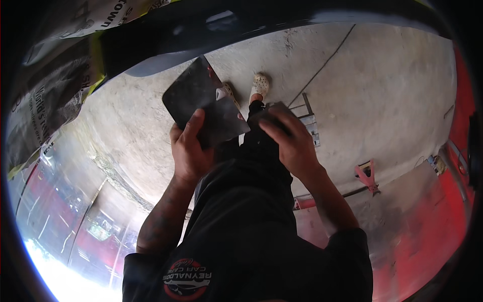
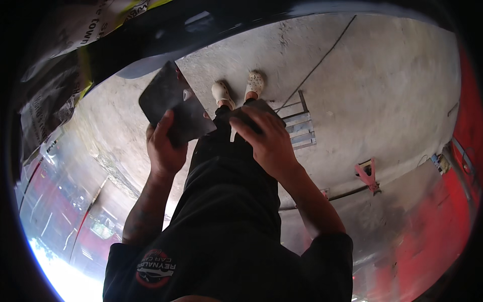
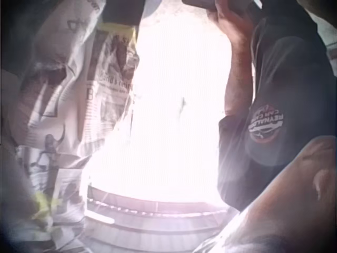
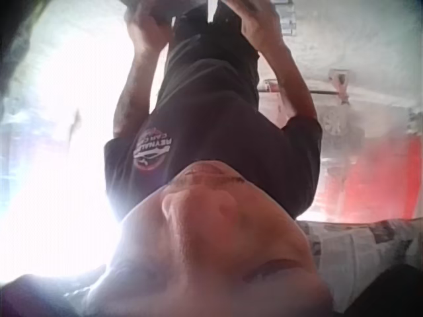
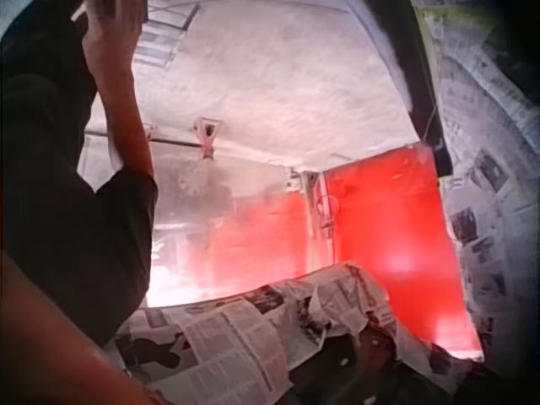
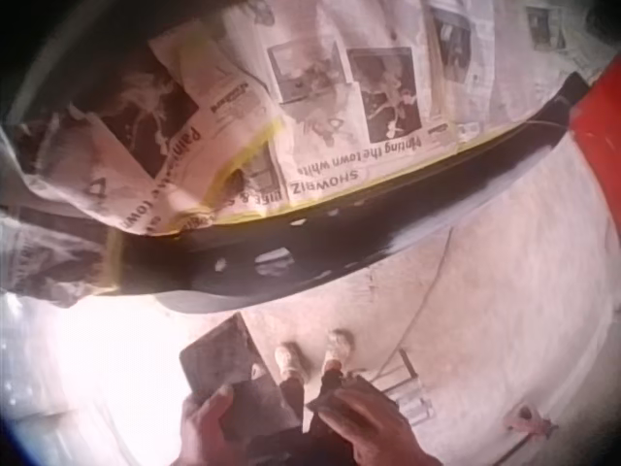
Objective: The person is applying body filler or bondo to a section of a vehicle using plastic spreaders.
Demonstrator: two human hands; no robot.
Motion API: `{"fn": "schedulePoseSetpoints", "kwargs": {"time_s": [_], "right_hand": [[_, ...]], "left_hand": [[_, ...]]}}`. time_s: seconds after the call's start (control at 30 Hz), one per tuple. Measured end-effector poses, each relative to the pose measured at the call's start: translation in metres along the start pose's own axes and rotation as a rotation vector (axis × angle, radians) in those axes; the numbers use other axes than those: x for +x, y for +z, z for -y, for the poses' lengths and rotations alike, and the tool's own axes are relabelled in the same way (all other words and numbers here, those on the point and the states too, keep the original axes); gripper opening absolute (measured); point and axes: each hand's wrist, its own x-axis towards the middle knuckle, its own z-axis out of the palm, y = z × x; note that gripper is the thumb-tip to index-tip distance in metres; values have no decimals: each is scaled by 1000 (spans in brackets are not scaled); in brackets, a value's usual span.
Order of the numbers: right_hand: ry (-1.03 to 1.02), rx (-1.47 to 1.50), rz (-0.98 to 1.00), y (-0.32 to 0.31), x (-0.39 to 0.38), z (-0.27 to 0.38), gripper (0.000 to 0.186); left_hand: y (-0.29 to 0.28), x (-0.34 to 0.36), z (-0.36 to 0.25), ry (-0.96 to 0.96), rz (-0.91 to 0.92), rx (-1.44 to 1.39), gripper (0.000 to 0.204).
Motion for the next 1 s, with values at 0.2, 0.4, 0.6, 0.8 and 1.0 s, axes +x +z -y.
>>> {"fn": "schedulePoseSetpoints", "kwargs": {"time_s": [0.2,0.4,0.6,0.8,1.0], "right_hand": [[-41,-188,-166,-36,27,19,39],[-69,-213,-123,-32,22,22,28],[-9,32,-45,-20,-6,26,37],[83,452,-151,32,2,87,57],[66,127,139,143,-19,70,57]], "left_hand": [[0,17,-15,-347,86,-420,53],[4,25,-22,-540,67,-681,46],[-2,21,-10,29,-152,147,39],[10,-24,19,-706,47,-784,40],[-33,-84,86,-707,9,-798,29]]}}
